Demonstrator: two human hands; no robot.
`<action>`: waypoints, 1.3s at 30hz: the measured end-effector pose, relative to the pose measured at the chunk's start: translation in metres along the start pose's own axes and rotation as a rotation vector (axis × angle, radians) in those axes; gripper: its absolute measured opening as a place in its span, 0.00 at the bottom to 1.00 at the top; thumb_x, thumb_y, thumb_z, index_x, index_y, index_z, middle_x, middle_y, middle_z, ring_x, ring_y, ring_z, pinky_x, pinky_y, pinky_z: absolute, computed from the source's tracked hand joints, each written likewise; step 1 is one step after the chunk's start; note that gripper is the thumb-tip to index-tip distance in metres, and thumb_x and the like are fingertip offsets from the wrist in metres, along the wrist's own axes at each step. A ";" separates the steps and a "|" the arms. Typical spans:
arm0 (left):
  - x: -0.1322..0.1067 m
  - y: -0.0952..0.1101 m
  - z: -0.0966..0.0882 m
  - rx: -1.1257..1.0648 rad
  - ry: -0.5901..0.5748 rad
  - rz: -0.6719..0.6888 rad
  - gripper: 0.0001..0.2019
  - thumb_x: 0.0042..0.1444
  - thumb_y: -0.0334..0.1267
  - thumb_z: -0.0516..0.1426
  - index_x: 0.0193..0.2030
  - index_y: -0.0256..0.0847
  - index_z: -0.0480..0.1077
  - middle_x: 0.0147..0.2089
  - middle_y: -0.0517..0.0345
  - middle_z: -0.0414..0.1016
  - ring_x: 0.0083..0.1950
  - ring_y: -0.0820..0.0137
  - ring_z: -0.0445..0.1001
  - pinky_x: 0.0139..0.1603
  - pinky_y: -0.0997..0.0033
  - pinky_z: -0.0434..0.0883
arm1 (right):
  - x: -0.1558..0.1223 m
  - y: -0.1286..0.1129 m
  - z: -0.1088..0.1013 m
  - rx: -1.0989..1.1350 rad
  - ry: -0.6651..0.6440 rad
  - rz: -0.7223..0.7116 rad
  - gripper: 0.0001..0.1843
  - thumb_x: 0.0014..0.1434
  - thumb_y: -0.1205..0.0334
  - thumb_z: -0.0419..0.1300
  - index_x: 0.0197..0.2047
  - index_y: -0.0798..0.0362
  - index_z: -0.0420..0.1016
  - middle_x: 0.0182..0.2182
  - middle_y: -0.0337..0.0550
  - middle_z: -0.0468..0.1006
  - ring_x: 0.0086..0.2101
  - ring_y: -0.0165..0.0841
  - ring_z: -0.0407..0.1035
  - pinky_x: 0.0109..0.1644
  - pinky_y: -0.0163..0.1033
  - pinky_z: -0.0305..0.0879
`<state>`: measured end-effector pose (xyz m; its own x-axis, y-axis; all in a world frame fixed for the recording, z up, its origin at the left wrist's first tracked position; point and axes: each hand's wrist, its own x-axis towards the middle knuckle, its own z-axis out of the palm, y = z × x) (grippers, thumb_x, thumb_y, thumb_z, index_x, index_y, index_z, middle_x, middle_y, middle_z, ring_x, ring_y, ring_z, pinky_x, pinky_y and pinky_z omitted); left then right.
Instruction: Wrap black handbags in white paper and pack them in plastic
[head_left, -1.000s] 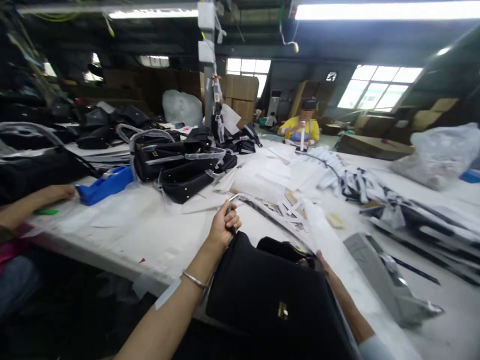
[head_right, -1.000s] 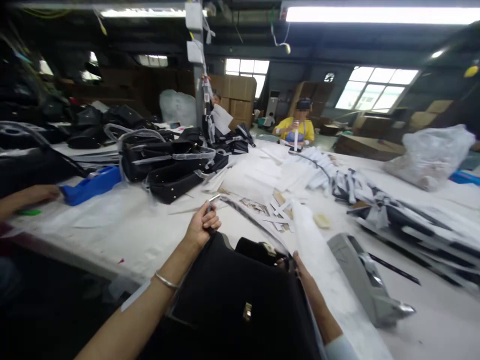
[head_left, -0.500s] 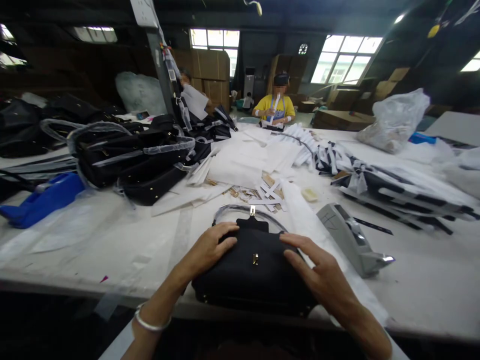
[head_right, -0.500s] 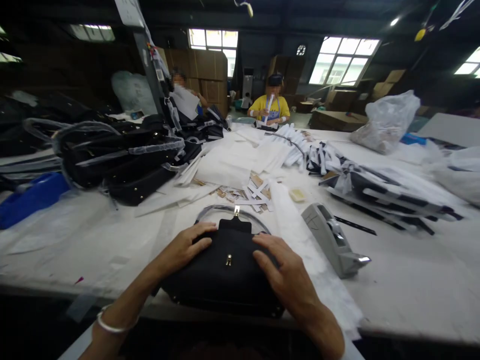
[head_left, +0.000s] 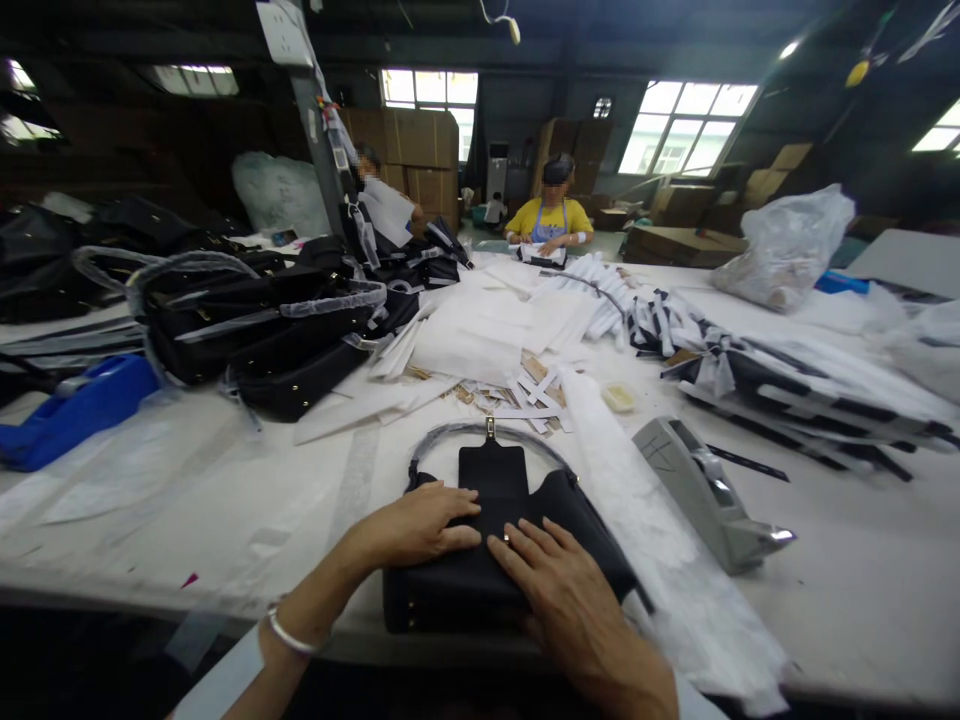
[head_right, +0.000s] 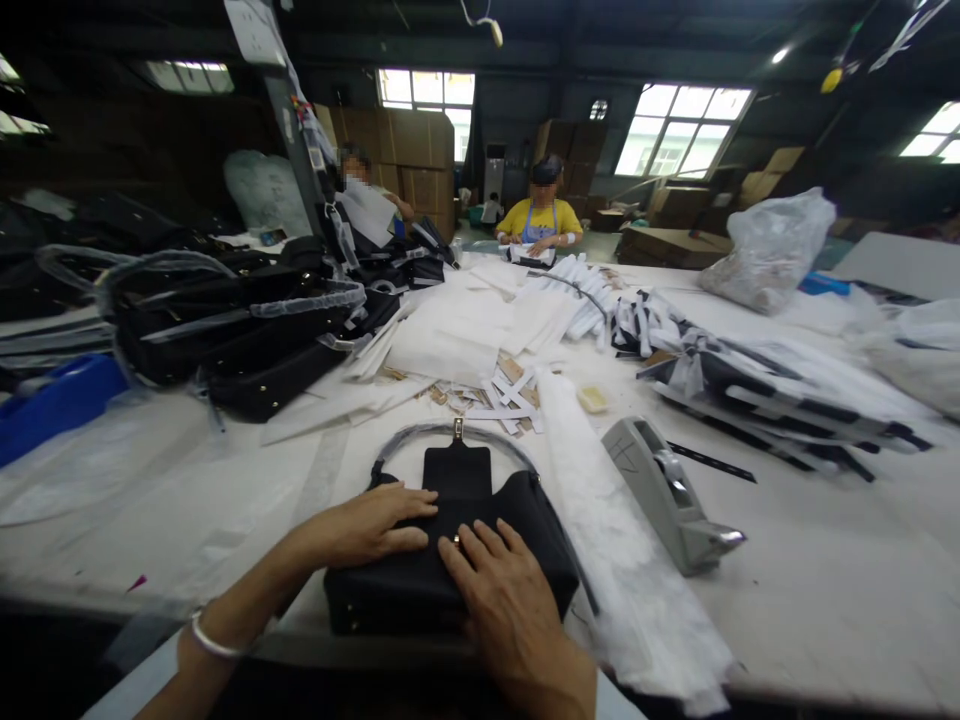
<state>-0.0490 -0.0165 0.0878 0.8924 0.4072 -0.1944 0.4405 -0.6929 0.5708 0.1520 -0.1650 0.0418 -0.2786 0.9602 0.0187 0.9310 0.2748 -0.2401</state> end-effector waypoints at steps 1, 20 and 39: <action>-0.003 0.004 -0.004 -0.003 0.004 0.034 0.22 0.64 0.47 0.56 0.63 0.44 0.68 0.66 0.47 0.67 0.67 0.58 0.65 0.69 0.54 0.58 | 0.005 0.002 -0.001 -0.016 0.027 0.014 0.37 0.57 0.62 0.65 0.68 0.46 0.60 0.63 0.50 0.68 0.61 0.48 0.63 0.66 0.57 0.57; -0.002 -0.007 0.097 0.722 0.408 -0.147 0.35 0.59 0.24 0.49 0.71 0.56 0.50 0.67 0.49 0.66 0.64 0.49 0.68 0.61 0.41 0.68 | 0.000 0.055 -0.014 -0.186 0.046 -0.128 0.36 0.56 0.79 0.52 0.65 0.46 0.65 0.59 0.47 0.74 0.57 0.45 0.69 0.59 0.52 0.68; 0.007 -0.023 0.138 0.701 0.365 0.021 0.42 0.56 0.55 0.61 0.72 0.60 0.45 0.69 0.39 0.60 0.64 0.33 0.64 0.54 0.22 0.64 | 0.048 0.022 0.006 0.114 -0.024 -0.210 0.45 0.61 0.35 0.55 0.73 0.43 0.44 0.70 0.49 0.54 0.68 0.50 0.47 0.69 0.66 0.46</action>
<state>-0.0394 -0.0792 -0.0366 0.8664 0.4750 0.1538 0.4909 -0.8667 -0.0882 0.1573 -0.1134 0.0318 -0.4700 0.8808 0.0567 0.8200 0.4596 -0.3411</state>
